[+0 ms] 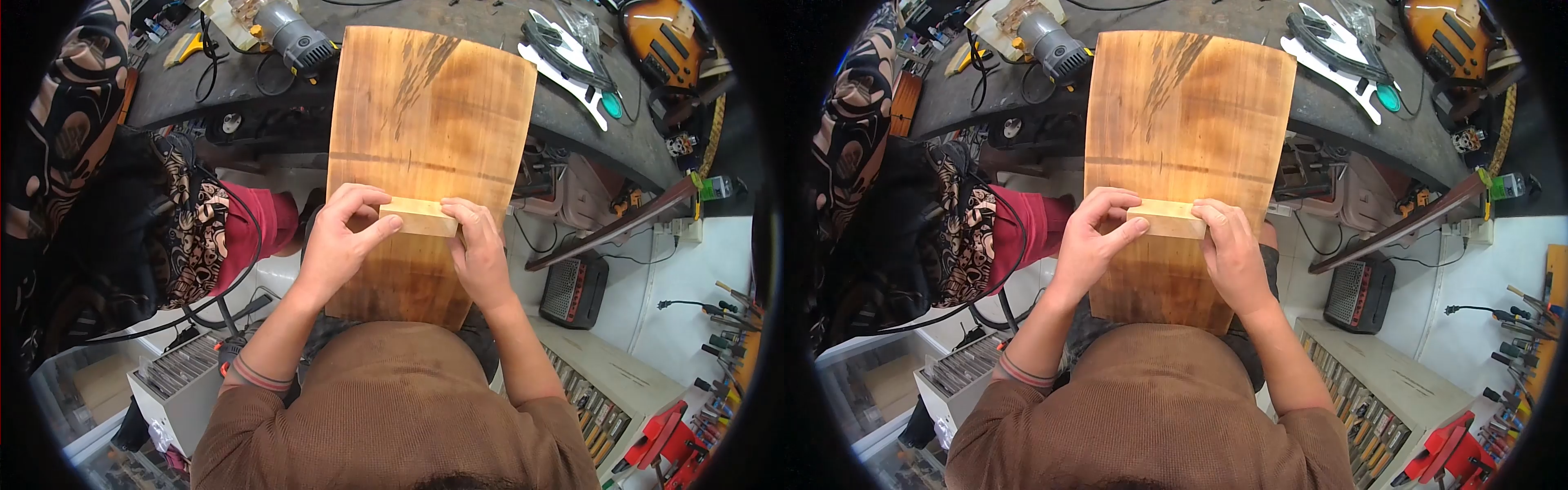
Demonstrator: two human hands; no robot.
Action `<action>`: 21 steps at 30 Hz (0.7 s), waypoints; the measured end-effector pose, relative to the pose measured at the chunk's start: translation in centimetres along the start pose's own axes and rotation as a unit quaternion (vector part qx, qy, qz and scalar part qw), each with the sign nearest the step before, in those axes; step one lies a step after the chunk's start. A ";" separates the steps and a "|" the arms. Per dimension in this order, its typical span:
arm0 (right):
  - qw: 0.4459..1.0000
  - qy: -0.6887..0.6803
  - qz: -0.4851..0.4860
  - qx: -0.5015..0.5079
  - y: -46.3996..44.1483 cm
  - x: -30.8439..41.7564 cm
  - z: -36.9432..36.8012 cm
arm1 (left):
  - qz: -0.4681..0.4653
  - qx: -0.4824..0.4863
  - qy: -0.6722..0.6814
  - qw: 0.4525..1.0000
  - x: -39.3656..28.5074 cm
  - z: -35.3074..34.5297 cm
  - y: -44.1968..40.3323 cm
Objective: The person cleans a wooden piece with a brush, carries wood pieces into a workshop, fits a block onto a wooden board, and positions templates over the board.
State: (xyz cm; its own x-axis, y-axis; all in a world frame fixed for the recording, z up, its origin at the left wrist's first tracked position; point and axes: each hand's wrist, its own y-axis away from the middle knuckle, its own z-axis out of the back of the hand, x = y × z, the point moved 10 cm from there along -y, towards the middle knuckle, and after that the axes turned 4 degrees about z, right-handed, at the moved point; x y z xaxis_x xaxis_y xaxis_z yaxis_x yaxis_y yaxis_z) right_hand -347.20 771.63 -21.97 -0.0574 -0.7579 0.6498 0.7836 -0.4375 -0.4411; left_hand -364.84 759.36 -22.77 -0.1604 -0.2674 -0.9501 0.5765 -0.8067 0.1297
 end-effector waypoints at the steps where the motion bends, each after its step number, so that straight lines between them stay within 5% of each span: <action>1: 1.000 0.001 0.000 0.000 0.0 0.0 0.0 | -0.002 -0.001 0.008 1.000 0.1 0.0 0.0; 6: 1.000 -0.006 -0.008 -0.001 -0.1 -0.1 -0.1 | 0.015 0.001 0.021 1.000 0.2 0.2 0.0; 9: 1.000 -0.006 -0.007 0.001 -0.3 0.0 0.0 | -0.029 -0.029 -0.208 0.977 -1.3 1.1 -0.1; 13: 0.999 -0.018 -0.030 -0.016 0.1 0.6 1.4 | -0.037 -0.131 -0.296 0.945 -1.8 2.2 0.7; 17: 0.986 0.077 -0.110 -0.099 1.9 -0.3 4.9 | -0.015 -0.150 -0.201 0.968 0.3 2.8 0.5; 21: 0.941 -0.102 -0.268 -0.177 4.3 -5.3 5.0 | 0.039 -0.091 -0.026 0.995 3.7 2.1 -0.5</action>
State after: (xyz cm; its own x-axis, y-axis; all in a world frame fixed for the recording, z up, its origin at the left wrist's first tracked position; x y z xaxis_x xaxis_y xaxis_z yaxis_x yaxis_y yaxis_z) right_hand -340.47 776.16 -24.20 -0.2375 -0.2885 0.9276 0.4191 -0.8919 -0.1700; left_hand -367.37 757.68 -25.77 -0.1482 -0.3568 -0.9223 0.7236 -0.6748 0.1448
